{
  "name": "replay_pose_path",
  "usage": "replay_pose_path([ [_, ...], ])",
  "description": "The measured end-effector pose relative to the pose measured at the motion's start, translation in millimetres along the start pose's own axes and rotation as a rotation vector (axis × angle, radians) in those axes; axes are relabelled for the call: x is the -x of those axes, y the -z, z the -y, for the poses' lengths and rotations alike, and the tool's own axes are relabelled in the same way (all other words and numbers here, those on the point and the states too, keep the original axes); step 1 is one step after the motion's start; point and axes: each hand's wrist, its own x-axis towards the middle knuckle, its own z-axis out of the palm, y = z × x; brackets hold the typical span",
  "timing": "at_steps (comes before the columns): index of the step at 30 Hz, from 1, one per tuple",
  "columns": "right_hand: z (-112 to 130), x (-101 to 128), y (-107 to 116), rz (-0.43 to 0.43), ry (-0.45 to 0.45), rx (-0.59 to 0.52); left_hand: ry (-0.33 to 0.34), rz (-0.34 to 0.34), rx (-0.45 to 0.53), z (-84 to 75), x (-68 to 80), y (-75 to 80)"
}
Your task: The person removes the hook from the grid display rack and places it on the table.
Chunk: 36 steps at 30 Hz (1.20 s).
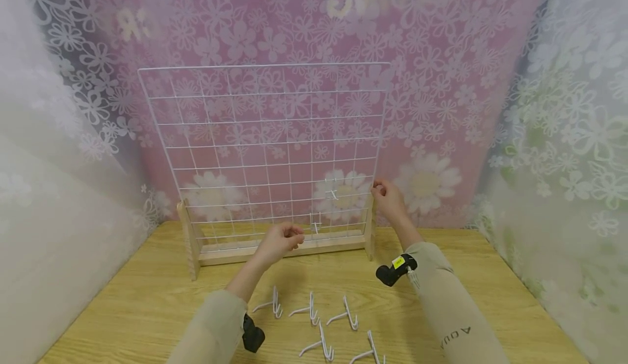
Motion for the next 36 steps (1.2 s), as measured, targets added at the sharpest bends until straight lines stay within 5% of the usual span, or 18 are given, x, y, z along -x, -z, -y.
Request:
replay_pose_path([
  [23,1,1,0,0.027,-0.039,-0.015,0.022,-0.096,-0.172,1.6,-33.7,-16.9],
  [36,0,0,0,0.03,-0.041,-0.018,0.115,-0.107,-0.154,-6.9,-46.1,-28.0],
])
